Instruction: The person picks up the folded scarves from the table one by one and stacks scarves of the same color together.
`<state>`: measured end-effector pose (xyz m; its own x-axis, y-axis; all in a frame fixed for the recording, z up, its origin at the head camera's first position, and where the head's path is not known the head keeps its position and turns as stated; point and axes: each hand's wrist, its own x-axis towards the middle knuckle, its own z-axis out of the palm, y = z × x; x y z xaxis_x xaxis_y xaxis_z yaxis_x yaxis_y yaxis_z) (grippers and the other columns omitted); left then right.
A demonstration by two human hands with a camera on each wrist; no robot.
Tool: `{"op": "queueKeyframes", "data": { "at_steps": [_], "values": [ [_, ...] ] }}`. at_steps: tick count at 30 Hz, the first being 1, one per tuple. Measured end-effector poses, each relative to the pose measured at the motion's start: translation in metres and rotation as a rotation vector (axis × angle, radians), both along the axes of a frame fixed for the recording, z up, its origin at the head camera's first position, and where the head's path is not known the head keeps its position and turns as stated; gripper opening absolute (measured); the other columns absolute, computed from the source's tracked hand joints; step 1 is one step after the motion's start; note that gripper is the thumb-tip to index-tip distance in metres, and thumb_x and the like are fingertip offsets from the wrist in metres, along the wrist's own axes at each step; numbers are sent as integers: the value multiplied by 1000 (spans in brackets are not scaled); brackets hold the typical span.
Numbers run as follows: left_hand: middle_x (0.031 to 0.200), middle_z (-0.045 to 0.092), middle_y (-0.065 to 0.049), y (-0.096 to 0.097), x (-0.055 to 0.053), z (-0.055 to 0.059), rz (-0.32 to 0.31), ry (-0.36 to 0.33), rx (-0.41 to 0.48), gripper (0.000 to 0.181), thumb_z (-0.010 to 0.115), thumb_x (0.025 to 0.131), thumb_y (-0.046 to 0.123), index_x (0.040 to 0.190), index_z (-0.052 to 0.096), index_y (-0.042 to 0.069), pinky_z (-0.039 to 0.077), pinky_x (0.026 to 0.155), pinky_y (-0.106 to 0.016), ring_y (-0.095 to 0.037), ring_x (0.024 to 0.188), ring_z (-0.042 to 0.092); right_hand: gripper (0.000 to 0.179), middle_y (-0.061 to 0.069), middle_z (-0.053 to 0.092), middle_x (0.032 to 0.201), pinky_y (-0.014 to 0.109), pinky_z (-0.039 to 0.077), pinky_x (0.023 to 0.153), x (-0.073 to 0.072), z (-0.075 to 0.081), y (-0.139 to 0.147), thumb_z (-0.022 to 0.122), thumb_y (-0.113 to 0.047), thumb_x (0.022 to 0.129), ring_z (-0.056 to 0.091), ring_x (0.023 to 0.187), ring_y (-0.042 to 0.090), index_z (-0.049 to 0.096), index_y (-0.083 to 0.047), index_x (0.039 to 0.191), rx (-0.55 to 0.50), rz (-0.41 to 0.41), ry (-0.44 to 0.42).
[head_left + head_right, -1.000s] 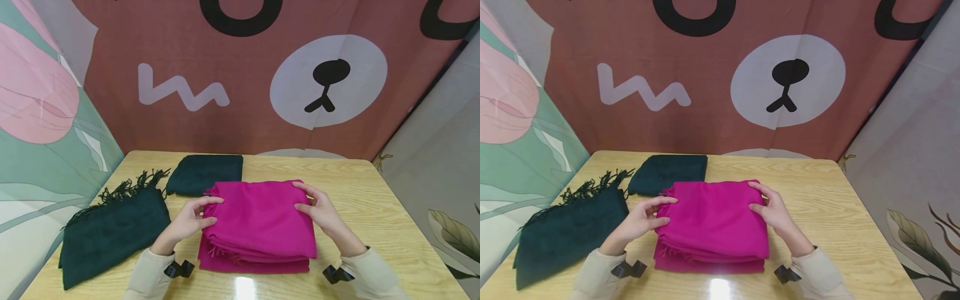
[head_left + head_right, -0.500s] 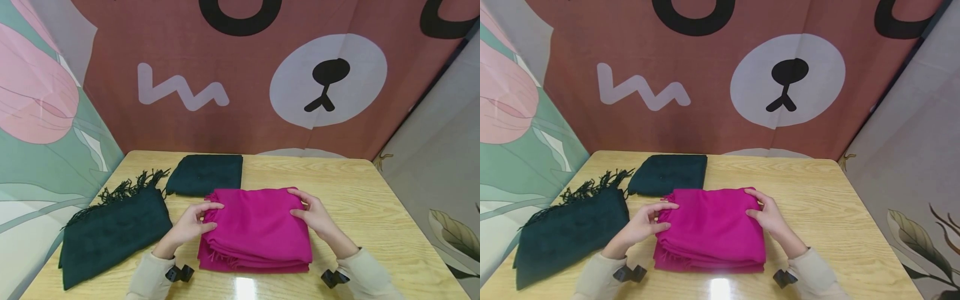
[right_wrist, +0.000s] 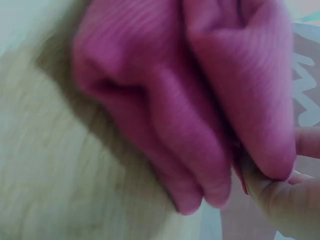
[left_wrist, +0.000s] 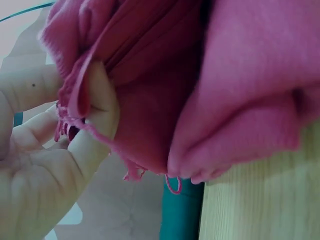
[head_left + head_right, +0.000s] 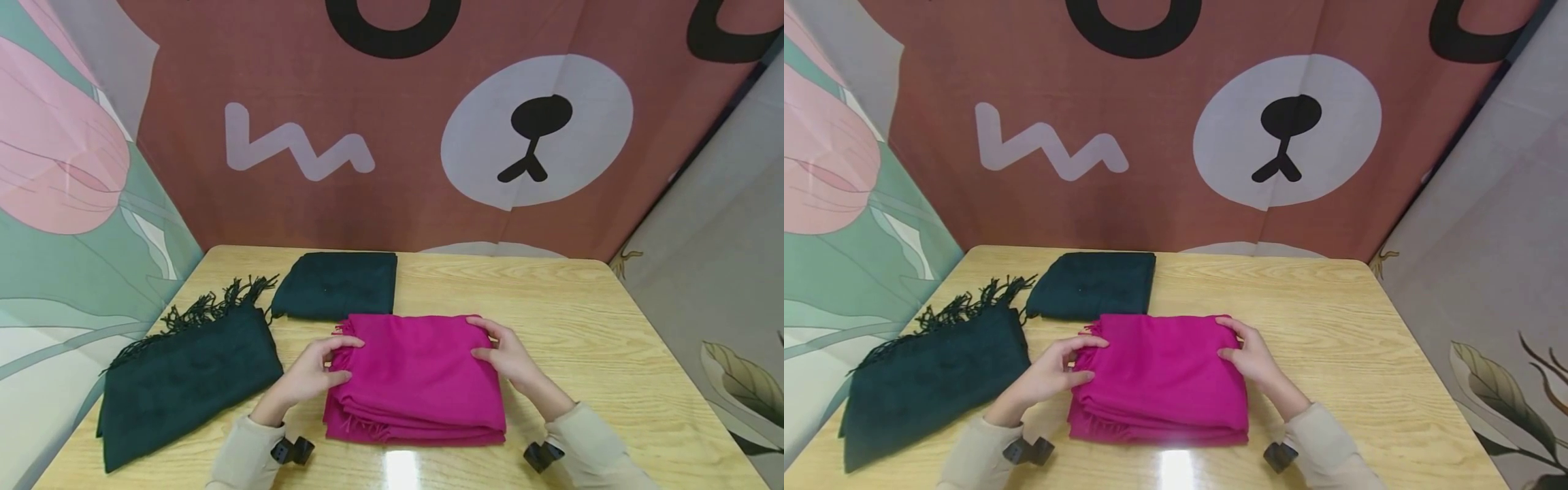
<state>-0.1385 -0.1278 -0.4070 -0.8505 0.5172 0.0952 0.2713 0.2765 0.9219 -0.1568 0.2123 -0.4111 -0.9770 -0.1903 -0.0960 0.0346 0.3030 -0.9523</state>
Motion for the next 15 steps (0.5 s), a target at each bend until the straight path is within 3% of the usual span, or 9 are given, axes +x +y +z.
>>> {"op": "queueKeyframes", "data": {
  "at_steps": [9,15],
  "values": [
    [116,49,-17,-8,-1,-5,-47,-70,-62,43,60,79,-9,120,51,1,48,67,-27,-23,87,53,56,24,36,135,33,45,79,-1,-10,6,58,4,82,44,111,34,40,0,134,19,19,-37],
    [115,51,-16,-12,0,-8,-28,-57,-75,42,59,85,2,125,47,0,47,74,-28,-25,98,50,57,26,32,137,33,45,80,1,-12,9,59,2,82,44,113,38,37,2,135,7,58,-38]
  ]
}}
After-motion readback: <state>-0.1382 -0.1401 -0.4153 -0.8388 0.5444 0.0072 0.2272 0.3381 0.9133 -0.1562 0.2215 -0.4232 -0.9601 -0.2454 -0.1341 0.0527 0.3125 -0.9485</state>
